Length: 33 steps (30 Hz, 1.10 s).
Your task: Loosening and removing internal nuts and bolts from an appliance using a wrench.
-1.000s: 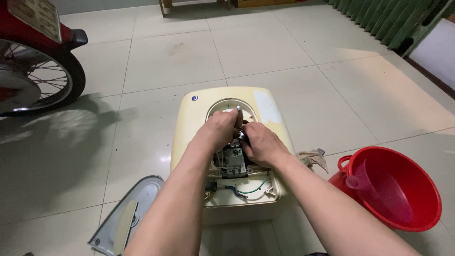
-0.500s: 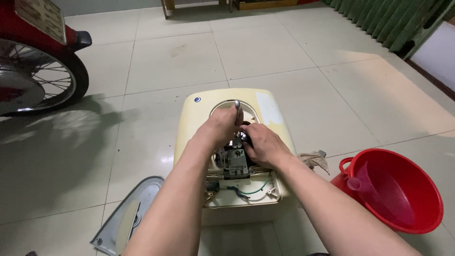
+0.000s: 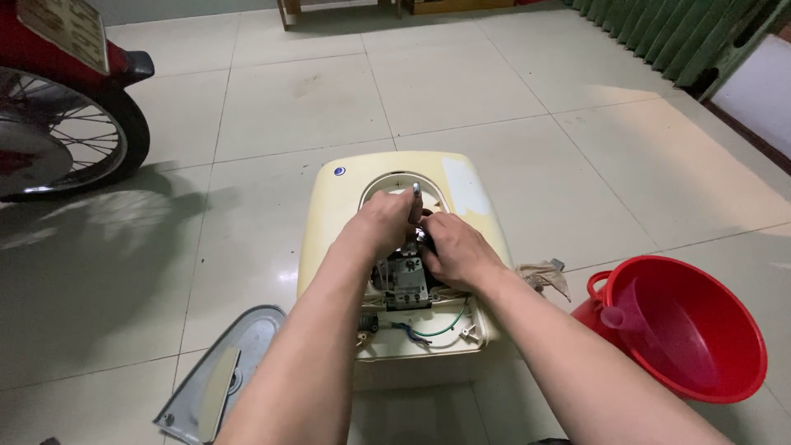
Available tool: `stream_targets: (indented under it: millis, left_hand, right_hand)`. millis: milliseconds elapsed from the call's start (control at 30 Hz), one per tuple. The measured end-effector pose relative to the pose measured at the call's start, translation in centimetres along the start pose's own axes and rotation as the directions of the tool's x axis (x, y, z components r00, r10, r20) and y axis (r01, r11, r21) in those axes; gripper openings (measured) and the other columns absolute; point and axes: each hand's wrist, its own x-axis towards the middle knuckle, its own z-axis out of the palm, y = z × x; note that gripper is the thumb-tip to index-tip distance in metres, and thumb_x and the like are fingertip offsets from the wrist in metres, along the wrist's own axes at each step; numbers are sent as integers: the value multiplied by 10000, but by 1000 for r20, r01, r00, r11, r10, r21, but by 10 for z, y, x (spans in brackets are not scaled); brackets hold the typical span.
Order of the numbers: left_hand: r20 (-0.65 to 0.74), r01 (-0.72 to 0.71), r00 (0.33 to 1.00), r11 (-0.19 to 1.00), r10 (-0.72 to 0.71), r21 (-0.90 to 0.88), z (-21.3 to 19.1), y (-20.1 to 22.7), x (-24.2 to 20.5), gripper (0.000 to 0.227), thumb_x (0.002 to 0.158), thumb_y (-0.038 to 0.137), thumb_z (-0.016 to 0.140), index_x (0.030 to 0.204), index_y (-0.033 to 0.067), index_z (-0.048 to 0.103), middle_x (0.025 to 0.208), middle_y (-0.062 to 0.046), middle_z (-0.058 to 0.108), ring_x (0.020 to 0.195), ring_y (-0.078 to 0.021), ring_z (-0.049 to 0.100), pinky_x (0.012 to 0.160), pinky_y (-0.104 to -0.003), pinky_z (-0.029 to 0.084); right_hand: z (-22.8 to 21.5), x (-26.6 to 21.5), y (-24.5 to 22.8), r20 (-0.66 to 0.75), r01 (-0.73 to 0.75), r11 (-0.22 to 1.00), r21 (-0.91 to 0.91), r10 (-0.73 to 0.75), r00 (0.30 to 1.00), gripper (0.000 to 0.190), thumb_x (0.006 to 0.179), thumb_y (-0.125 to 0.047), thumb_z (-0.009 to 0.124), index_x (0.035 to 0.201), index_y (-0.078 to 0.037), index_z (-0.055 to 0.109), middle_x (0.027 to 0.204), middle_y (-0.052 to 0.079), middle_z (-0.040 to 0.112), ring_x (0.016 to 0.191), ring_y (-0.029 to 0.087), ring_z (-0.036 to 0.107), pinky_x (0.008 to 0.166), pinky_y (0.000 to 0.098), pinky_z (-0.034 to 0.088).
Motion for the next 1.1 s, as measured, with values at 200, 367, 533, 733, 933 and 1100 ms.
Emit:
stream_targets:
  millis: [200,367,533,733,933,1100]
  left_hand:
    - [-2,24,1000,1000,-24,13,-3,1,-4,323,956,220,698,1211,77,560,1056,-166,743,1041,-387,736,926,-502,614]
    - [-56,-36,998,997,33,-63,-28,18,-21,207,960,124,677,1124,56,571,1004,-148,746,1034,-396,736,889,-494,615]
    - [-28,-56,998,997,54,-49,-22,5,-30,219,949,88,695,1132,66,577,983,-130,749,1016,-391,740,880,-480,613]
    - [47,46,998,998,-44,-42,-16,7,-24,205,947,99,667,1145,94,614,1044,-144,762,1067,-380,732,929,-469,621]
    - [44,39,998,999,-38,-31,-2,7,-14,283,910,163,730,1169,137,617,1067,-164,747,1064,-394,729,928,-490,622]
    - [-26,20,999,1000,-20,8,3,3,-3,284,940,181,694,1182,111,562,1092,-205,730,1064,-422,722,968,-504,605]
  right_hand:
    - [-28,-7,-24,-25,36,999,39,-35,999,340,879,-194,651,1178,-37,607,1087,158,652,1082,381,662,915,483,562]
    - [-10,0,-6,11,-16,999,36,16,1000,400,892,-258,662,1241,-70,602,1103,125,647,1110,343,657,931,456,556]
    - [-16,-3,-14,22,-23,999,49,22,1000,461,899,-235,657,1322,-72,578,1150,128,649,1143,345,650,956,459,555]
    - [-13,-1,-12,-1,13,1000,19,-13,1000,410,899,-239,664,1266,-68,600,1102,134,652,1103,349,662,936,459,563]
    - [-9,-2,-9,10,-22,999,26,22,1000,382,889,-255,657,1224,-75,619,1096,122,658,1085,347,666,911,470,568]
    - [-23,-2,-14,-10,-59,990,131,61,998,427,868,-215,668,1269,-76,623,1122,148,672,1120,379,664,961,488,555]
